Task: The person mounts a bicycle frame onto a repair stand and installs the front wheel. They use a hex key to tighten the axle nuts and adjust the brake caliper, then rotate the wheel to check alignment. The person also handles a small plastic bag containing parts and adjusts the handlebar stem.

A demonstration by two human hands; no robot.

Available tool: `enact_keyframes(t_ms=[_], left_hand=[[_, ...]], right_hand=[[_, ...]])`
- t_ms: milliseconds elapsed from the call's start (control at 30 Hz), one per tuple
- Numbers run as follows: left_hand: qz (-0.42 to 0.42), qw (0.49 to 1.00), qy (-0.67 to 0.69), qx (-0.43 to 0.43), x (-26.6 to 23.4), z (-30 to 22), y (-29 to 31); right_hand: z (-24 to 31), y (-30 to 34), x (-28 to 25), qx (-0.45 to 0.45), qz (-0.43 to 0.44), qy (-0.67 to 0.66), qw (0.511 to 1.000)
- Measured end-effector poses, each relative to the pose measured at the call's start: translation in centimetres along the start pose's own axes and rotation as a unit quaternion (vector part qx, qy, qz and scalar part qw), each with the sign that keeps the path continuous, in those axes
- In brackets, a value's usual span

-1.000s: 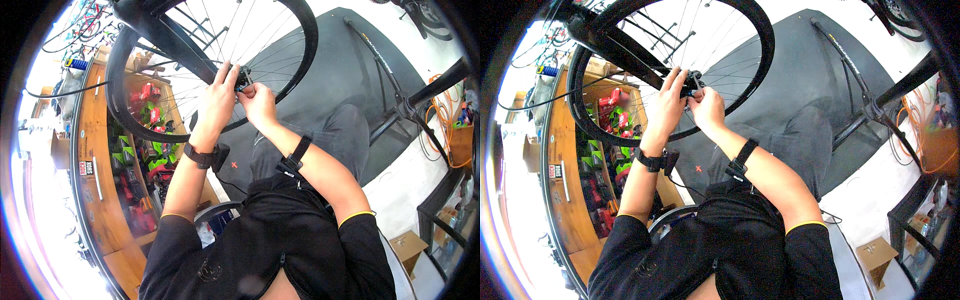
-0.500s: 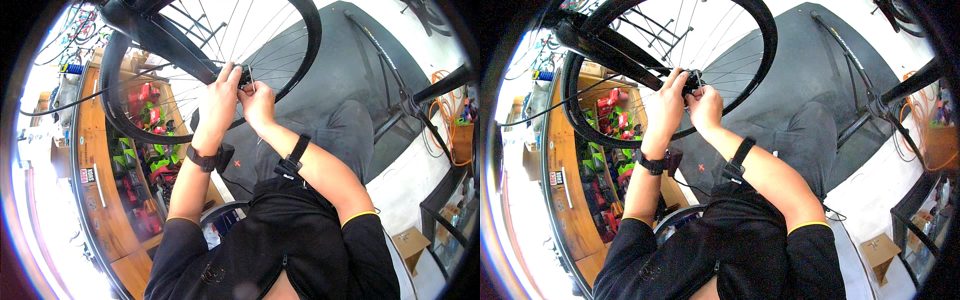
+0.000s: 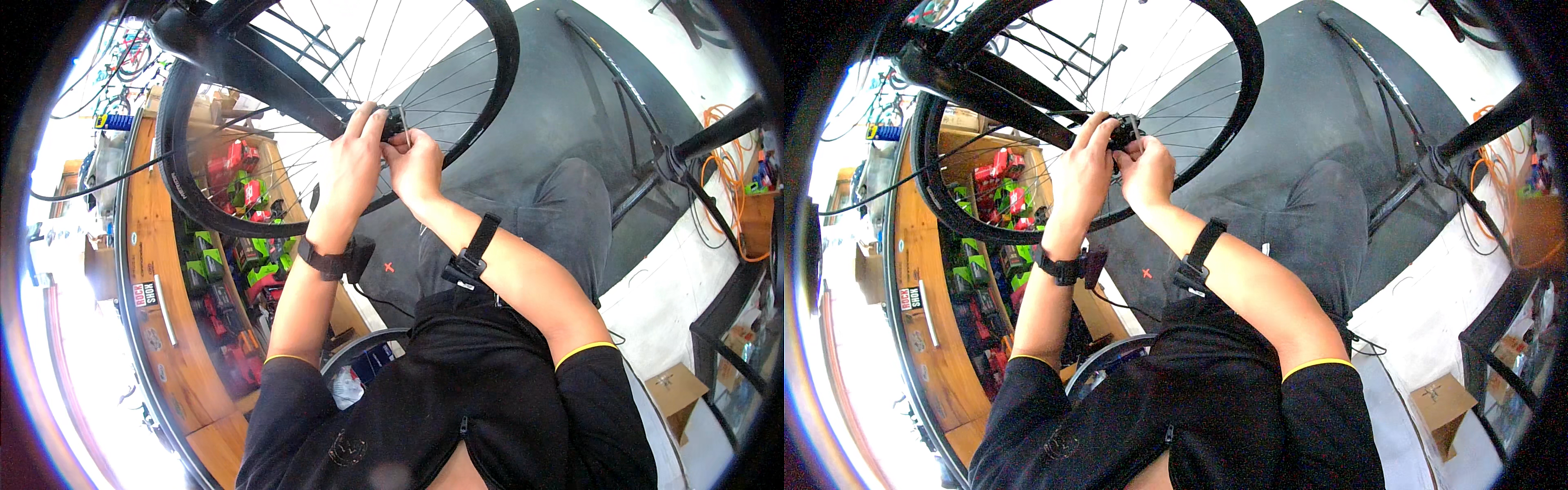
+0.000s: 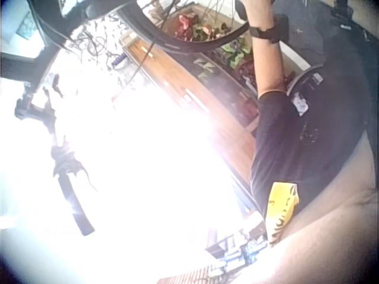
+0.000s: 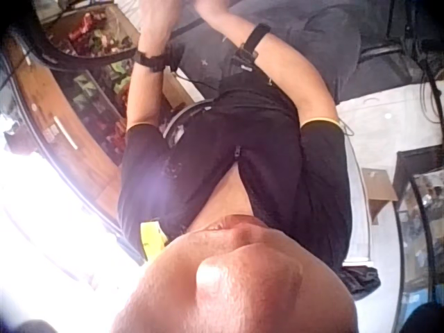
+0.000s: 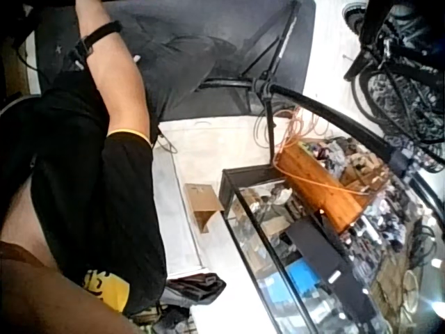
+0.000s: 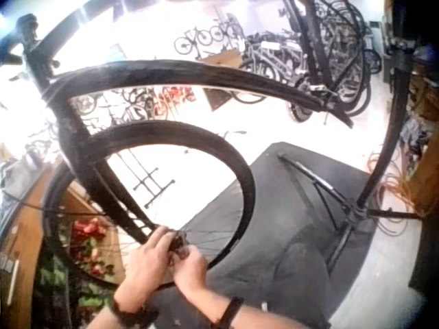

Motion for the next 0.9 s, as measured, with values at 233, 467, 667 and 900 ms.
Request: enact_keyframes(t_ms=[233, 467, 667, 900], left_hand=[[0.034, 0.998, 0.046, -0.029, -0.2, 0.3, 0.0], [-0.122, 0.978, 0.171, 0.014, -1.6, 1.2, 2.3], [-0.054, 0.902, 0.362, -0.228, 3.2, 3.9, 7.0], [0.132, 0.637, 0.666, -0.365, 9.3, 1.4, 7.2]], right_hand=[[-1.8, 0.3, 0.9, 0.106, 0.062, -0.038, 0.992], [-2.6, 0.8, 2.1, 0.147, 0.11, -0.181, 0.966], [-1.9, 1.2, 1.2, 0.171, 0.114, -0.139, 0.969], [-2.5, 2.0, -2.9, 0.212, 0.192, 0.019, 0.958]])
Point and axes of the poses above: each hand's wrist, its own y-axis away from the middle knuckle, its own x-axis out of the palm, z = x × y, the point moved 7 cm from there along -y, towards the middle knuckle, and after that the axes turned 9 degrees about -y, right-handed, at the moved point
